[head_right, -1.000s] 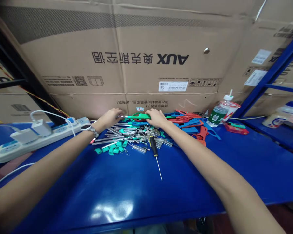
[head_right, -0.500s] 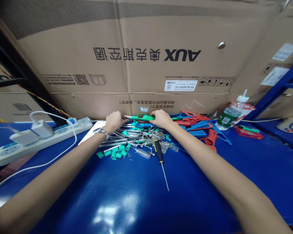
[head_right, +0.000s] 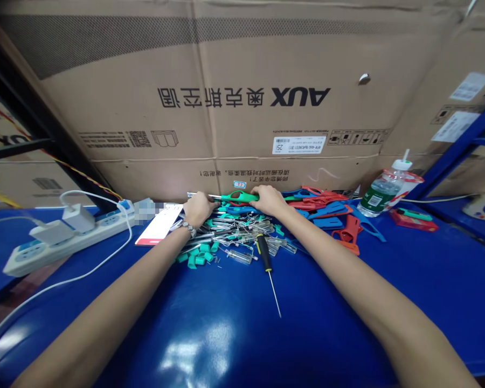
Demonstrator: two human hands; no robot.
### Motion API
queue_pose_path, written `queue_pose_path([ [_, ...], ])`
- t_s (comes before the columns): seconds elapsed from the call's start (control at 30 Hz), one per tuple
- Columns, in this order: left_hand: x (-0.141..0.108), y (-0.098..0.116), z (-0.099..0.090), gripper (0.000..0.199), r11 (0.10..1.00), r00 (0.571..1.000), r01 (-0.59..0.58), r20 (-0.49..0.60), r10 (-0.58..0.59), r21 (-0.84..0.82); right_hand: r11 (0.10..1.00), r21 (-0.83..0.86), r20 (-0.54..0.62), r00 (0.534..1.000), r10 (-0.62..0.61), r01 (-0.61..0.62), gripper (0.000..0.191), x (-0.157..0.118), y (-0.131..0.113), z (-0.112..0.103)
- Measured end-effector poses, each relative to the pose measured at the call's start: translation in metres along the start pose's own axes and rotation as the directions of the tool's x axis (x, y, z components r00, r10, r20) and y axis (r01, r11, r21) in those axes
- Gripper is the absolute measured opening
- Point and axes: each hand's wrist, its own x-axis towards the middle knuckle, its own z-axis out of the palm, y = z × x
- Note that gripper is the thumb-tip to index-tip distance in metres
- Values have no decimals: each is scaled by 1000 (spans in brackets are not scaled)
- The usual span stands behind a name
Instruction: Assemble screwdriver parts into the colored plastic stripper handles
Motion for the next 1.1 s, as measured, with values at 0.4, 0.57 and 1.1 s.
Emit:
queue_pose_path([
  [0.4, -42, -36, -57, 26, 876, 862, -472, 158, 482, -97, 1000, 3, 59, 998, -3, 2, 37, -1, 5, -3],
  [0.57, -97, -54, -51, 24, 777, 723, -611, 291, 626, -155, 1000, 15, 47, 999, -20, 20, 37, -3, 7, 0],
  [1.1, -7, 17, -5, 30, 967, 967, -253, 41, 253, -4, 983, -179, 15, 999, -31, 33, 37, -14, -4, -6],
])
